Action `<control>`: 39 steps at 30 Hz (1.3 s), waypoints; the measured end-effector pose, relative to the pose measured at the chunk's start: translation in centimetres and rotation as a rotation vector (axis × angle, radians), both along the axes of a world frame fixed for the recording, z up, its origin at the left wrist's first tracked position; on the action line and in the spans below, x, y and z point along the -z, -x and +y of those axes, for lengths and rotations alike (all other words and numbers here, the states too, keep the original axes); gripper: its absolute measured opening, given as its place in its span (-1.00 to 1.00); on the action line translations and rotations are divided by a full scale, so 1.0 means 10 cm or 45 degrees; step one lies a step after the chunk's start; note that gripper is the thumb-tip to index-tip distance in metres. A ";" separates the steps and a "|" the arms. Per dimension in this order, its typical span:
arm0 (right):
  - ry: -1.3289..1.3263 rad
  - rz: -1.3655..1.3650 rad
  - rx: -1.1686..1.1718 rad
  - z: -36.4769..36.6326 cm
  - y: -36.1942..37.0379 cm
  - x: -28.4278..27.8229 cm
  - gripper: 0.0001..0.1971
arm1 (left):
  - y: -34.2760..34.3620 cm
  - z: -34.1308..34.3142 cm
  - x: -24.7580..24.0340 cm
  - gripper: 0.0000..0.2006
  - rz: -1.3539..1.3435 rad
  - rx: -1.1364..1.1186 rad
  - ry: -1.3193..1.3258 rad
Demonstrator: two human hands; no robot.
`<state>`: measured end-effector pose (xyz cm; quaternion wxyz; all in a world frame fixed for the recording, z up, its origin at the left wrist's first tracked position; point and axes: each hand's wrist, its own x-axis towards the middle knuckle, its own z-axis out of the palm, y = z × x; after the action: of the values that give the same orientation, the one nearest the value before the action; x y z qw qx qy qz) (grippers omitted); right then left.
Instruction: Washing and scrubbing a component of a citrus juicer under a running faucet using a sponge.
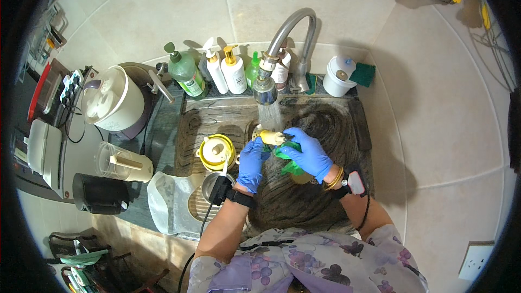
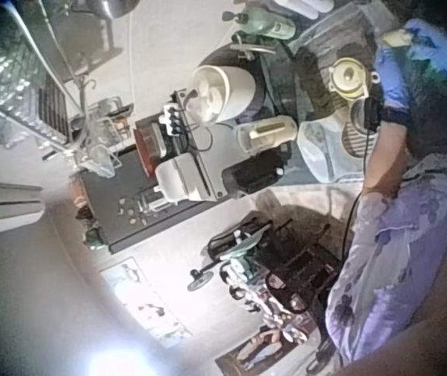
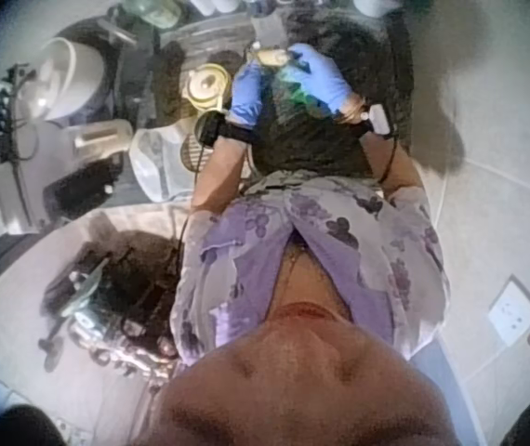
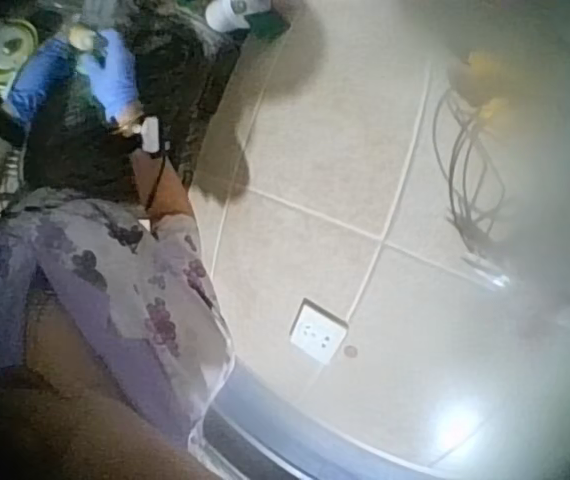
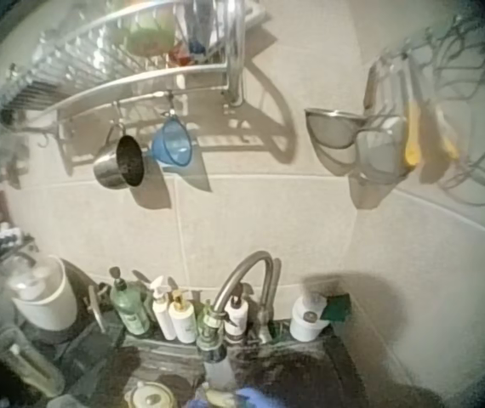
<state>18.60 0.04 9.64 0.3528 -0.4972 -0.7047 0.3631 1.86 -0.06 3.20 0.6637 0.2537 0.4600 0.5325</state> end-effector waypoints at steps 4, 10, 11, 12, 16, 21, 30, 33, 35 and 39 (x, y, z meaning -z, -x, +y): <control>0.117 0.148 0.066 0.09 -0.18 0.13 -0.72 | 0.13 0.01 0.04 -0.66 0.013 0.006 0.010; 0.450 0.670 0.051 0.17 -0.31 0.01 -0.61 | 0.21 -0.02 0.01 -0.64 -0.264 0.105 0.077; 0.452 0.671 0.050 0.17 -0.31 -0.01 -0.61 | 0.22 -0.02 0.00 -0.65 -0.339 0.120 0.098; 0.400 0.717 0.039 0.17 -0.31 -0.02 -0.62 | 0.22 -0.03 -0.01 -0.65 -0.414 0.138 0.118; 0.240 0.719 0.086 0.21 -0.25 -0.01 -0.68 | 0.19 -0.02 -0.06 -0.67 -0.494 0.141 0.160; 0.233 0.704 0.070 0.21 -0.08 0.00 -0.74 | 0.17 -0.03 -0.16 -0.66 -0.599 0.198 0.163; -0.228 -0.265 0.030 0.08 0.25 0.23 -0.81 | 0.04 -0.11 -0.14 -0.70 -0.389 0.057 0.030; -0.172 -0.218 -0.070 0.02 0.23 0.24 -0.82 | 0.04 -0.11 -0.09 -0.70 -0.356 -0.018 0.011; -0.277 -0.159 -0.207 -0.02 0.19 0.30 -0.85 | 0.07 -0.10 -0.04 -0.69 -0.339 -0.058 0.010; -0.188 -0.253 -0.299 0.07 0.06 0.32 -0.88 | 0.17 -0.02 -0.23 -0.68 -0.368 -0.095 -0.048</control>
<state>17.96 0.73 6.44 0.2722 -0.4176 -0.8141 0.2981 0.11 -0.22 5.54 0.6977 0.1696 0.3588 0.5964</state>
